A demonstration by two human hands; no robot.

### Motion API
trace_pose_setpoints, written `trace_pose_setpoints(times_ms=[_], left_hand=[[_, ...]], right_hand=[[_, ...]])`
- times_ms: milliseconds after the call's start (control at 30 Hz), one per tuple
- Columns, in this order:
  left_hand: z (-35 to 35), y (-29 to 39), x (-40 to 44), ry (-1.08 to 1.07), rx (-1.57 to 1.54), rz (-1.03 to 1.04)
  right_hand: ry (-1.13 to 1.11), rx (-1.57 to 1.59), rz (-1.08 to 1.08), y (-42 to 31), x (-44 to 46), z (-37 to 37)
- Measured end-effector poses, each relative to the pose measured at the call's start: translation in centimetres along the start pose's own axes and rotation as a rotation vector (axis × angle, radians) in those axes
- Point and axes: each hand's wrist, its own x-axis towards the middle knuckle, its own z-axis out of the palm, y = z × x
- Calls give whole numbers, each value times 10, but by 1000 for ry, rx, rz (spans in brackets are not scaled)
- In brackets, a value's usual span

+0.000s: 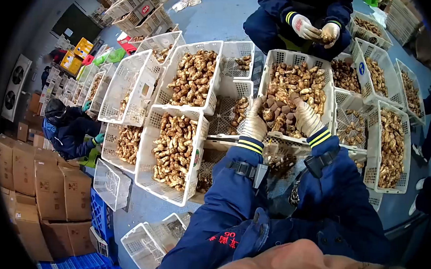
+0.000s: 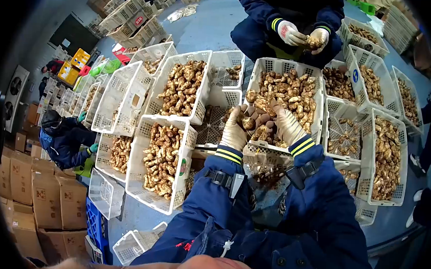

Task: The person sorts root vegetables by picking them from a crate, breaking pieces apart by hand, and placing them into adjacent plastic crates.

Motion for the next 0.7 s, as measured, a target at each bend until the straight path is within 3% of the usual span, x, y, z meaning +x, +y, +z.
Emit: trace_pose_setpoints(times_ms=[100, 133, 200, 233, 300, 333, 367, 433, 500, 567, 600, 633, 700], left_hand=[[6, 5, 0, 3, -61, -52], [14, 6, -6, 33, -52, -50], [22, 6, -10, 32, -32, -74], [19, 4, -10, -52, -39, -88], [44, 2, -23, 41, 13, -94], [39, 0, -22, -128, -56, -129], [42, -1, -23, -107, -20, -137], [35, -8, -17, -135, -20, -151], [23, -14, -11, -314, -96, -135], [14, -19, -8, -323, -90, -141], [21, -18, -14, -158, -54, -141], [17, -20, -11, -115, -21, -112], [-1, -22, 2, -111, -53, -126]], right_hand=[[-116, -255, -304, 4, -9, -11], [-61, -466, -403, -1, -10, -23], [63, -677, -502, -12, -31, -42], [11, -606, -493, -19, -43, -56], [270, -599, -446, 0, -47, -126], [328, -542, -367, -1, -67, -138], [383, -484, -287, 3, -93, -147], [600, -919, -484, 49, -122, -206], [625, -687, -69, 75, -167, -235], [764, -994, -79, 108, -202, -262], [859, -1189, 35, 119, -216, -271], [886, -889, 182, 125, -224, -269], [945, -1258, 308, 176, -219, -344]])
